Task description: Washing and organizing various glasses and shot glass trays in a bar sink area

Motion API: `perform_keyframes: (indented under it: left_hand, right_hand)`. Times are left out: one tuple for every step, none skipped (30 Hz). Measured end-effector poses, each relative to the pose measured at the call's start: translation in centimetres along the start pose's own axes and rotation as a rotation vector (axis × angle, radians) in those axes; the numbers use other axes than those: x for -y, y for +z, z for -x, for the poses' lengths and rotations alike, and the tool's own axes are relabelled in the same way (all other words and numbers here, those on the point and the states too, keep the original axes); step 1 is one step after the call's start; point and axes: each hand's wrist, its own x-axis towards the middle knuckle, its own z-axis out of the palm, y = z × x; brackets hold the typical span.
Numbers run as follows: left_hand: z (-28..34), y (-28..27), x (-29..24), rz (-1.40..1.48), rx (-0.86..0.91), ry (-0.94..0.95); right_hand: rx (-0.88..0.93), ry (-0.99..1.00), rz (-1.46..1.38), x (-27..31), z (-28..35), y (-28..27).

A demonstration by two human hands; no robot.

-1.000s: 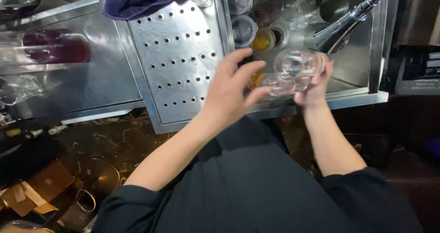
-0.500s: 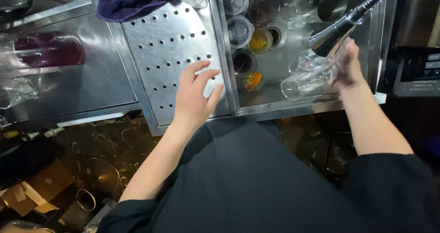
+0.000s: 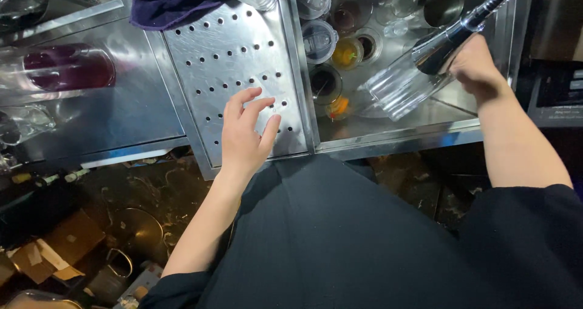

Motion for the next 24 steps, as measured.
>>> perform_keyframes:
  left_hand:
    - [0.1, 0.1, 0.0, 0.000, -0.010, 0.001]
    - [0.1, 0.1, 0.0, 0.000, -0.018, 0.001]
    - [0.1, 0.1, -0.1, 0.002, -0.016, 0.004]
    - [0.1, 0.1, -0.1, 0.009, -0.009, -0.012]
    - [0.2, 0.0, -0.2, 0.016, -0.003, -0.028]
    - [0.2, 0.1, -0.1, 0.019, -0.001, -0.025]
    - [0.2, 0.2, 0.0, 0.019, 0.001, -0.017]
    - [0.2, 0.2, 0.1, 0.018, 0.003, -0.008]
    - [0.2, 0.3, 0.1, 0.020, 0.005, -0.006]
    - [0.3, 0.3, 0.1, 0.019, 0.010, -0.004]
    - [0.3, 0.4, 0.2, 0.017, 0.015, -0.002]
    - [0.3, 0.4, 0.2, 0.020, 0.015, 0.001]
    - [0.3, 0.5, 0.2, 0.017, 0.014, 0.006]
    - [0.4, 0.4, 0.2, 0.014, 0.013, 0.008]
    - [0.4, 0.5, 0.3, 0.016, 0.013, 0.007]
    - [0.5, 0.6, 0.4, 0.015, 0.011, 0.007]
    - [0.5, 0.6, 0.5, 0.014, 0.010, 0.007]
    - [0.5, 0.7, 0.5, 0.014, 0.009, 0.005]
    - [0.5, 0.7, 0.5, 0.013, 0.007, 0.014]
    - [0.5, 0.7, 0.5, 0.013, 0.009, 0.025]
    - [0.6, 0.8, 0.6, 0.013, 0.012, 0.026]
    - [0.6, 1.0, 0.7, 0.017, 0.013, 0.038]
    - [0.5, 1.1, 0.8, 0.021, 0.014, 0.051]
    - [0.5, 1.2, 0.8, 0.023, 0.016, 0.052]
  right_hand:
    - [0.034, 0.013, 0.067, 1.3, 0.0, 0.0]
    - [0.067, 0.028, 0.134, 2.7, 0.1, 0.0]
    - [0.063, 0.029, 0.134, 3.8, -0.2, -0.4]
    - [0.118, 0.077, 0.372, 4.8, -0.3, -0.7]
    - [0.174, 0.125, 0.609, 5.9, -0.5, -1.1]
    - [0.172, 0.128, 0.610, 6.8, -0.6, -0.9]
    - [0.233, 0.199, 0.884, 7.6, -0.6, -0.7]
    - [0.289, 0.273, 1.151, 8.5, -0.6, -0.5]
    - [0.287, 0.277, 1.152, 9.6, -0.2, 0.1]
    - [0.356, 0.236, 1.258, 10.7, 0.1, 0.7]
    - [0.427, 0.194, 1.364, 11.8, 0.5, 1.3]
    - [0.424, 0.196, 1.366, 11.1, 0.5, 1.4]
    - [0.442, 0.139, 1.424, 10.5, 0.5, 1.4]
    - [0.465, 0.081, 1.482, 9.8, 0.6, 1.6]
    - [0.466, 0.082, 1.483, 9.8, 0.6, 1.7]
    - [0.479, 0.091, 1.551, 9.8, 0.6, 1.8]
    - [0.492, 0.100, 1.619, 9.7, 0.5, 2.0]
    - [0.494, 0.099, 1.619, 9.6, 0.6, 1.9]
    - [0.460, 0.045, 1.640, 9.4, 0.8, 1.7]
    - [0.423, -0.004, 1.659, 9.1, 1.1, 1.5]
    - [0.423, -0.001, 1.658, 8.3, 1.6, 1.3]
    - [0.307, -0.175, 1.673, 7.6, 2.1, 0.9]
    - [0.185, -0.345, 1.680, 6.9, 2.6, 0.6]
    - [0.184, -0.342, 1.681, 6.7, 3.3, 0.6]
